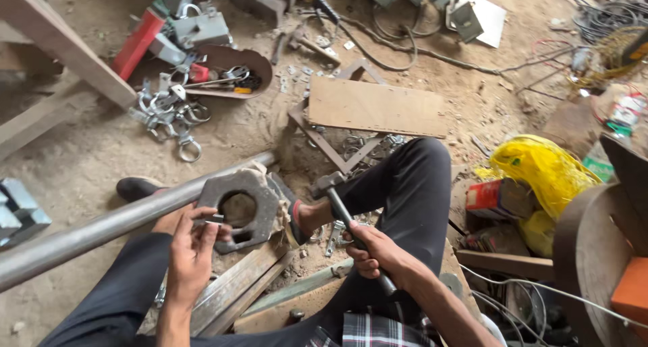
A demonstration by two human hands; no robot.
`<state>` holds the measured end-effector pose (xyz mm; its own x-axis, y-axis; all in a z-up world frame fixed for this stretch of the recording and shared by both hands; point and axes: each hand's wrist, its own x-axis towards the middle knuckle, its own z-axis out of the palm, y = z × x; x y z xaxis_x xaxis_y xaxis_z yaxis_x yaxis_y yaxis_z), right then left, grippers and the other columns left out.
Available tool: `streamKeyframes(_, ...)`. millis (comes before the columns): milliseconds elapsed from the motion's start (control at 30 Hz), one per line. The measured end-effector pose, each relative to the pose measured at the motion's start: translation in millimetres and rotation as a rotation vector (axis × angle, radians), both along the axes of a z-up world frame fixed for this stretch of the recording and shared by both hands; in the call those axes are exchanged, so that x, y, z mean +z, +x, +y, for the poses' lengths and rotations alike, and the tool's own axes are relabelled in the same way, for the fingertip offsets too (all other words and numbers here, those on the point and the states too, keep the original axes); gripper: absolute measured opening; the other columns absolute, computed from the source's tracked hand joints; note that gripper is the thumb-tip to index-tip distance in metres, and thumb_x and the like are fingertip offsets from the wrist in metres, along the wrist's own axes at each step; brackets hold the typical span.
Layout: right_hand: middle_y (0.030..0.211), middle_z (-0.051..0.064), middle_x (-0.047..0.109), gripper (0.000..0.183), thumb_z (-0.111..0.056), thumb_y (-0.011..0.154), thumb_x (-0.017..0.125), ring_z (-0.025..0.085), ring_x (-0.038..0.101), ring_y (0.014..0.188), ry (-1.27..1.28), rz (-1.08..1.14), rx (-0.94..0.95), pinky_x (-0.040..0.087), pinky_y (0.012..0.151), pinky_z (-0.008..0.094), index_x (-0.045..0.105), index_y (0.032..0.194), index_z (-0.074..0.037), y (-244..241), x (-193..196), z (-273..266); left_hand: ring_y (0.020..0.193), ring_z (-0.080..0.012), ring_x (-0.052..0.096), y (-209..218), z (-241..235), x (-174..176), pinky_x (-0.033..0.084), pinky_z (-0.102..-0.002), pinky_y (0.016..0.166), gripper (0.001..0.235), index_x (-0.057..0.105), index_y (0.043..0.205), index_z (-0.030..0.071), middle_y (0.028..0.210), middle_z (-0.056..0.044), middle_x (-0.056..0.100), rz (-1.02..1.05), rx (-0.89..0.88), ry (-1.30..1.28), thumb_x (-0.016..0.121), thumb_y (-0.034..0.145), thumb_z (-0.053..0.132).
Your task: The person assembles a metal piece by placing a small metal plate onto a larger hexagonal metal component attached to a long metal rod, securing it using a hammer and a metal pin.
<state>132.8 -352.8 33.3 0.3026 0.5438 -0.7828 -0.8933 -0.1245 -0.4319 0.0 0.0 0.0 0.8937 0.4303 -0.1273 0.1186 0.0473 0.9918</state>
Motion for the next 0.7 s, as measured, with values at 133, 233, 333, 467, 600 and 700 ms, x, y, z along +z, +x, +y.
streamKeyframes(133,0.059,-0.006,0.036,0.034,-0.047,0.106,0.048,0.004,0.031,0.039,-0.007,0.032,-0.059,0.025,0.036,0.022,0.053,0.104,-0.013,-3,8,-2,0.095,-0.0137,0.069,9,-17,23,0.055,-0.027,0.083,0.042,0.064,0.129,0.002,0.105,-0.009,0.072,-0.054,0.059,0.207,0.075,0.089,0.002)
streamKeyframes(233,0.055,-0.006,0.033,0.031,-0.047,0.104,0.047,0.004,0.027,0.036,-0.15,0.055,-0.031,0.02,0.034,0.022,0.052,0.099,-0.016,2,2,3,0.098,-0.0152,0.073,7,-9,34,0.057,-0.03,0.088,0.034,0.071,0.113,0.003,0.105,-0.008,0.077,-0.082,0.082,0.396,0.079,0.081,-0.003)
streamKeyframes(333,0.049,-0.007,0.028,0.047,-0.051,0.108,0.047,0.006,0.024,0.032,-0.083,0.066,-0.001,0.017,0.028,0.024,0.047,0.088,-0.008,12,-11,-3,0.101,-0.0266,0.073,10,-4,31,0.055,-0.038,0.092,0.035,0.076,0.105,0.006,0.104,-0.009,0.077,-0.171,0.017,0.65,0.084,0.073,-0.003)
streamKeyframes(467,0.053,-0.006,0.033,0.035,-0.042,0.108,0.037,0.003,0.029,0.033,0.006,-0.089,0.045,0.024,0.027,0.021,0.048,0.096,-0.011,7,2,2,0.101,-0.0241,0.064,2,-3,28,0.05,-0.037,0.092,0.029,0.077,0.109,0.012,0.107,-0.003,0.075,-0.106,-0.013,0.695,0.084,0.081,0.007)
streamKeyframes(600,0.055,-0.007,0.034,0.038,-0.042,0.11,0.036,0.001,0.031,0.035,-0.007,-0.167,0.073,0.028,0.029,0.018,0.05,0.1,-0.008,3,19,9,0.102,-0.021,0.059,6,-6,24,0.042,-0.039,0.097,0.028,0.078,0.11,0.018,0.108,0.002,0.075,-0.071,-0.058,0.816,0.084,0.084,0.013)
streamKeyframes(700,0.054,-0.006,0.035,0.037,-0.041,0.108,0.038,0.002,0.031,0.034,-0.009,-0.152,0.076,0.027,0.028,0.019,0.052,0.1,-0.008,2,22,13,0.103,-0.0193,0.058,4,-6,21,0.039,-0.038,0.097,0.027,0.079,0.112,0.02,0.11,0.004,0.075,-0.06,-0.085,0.85,0.083,0.085,0.015)
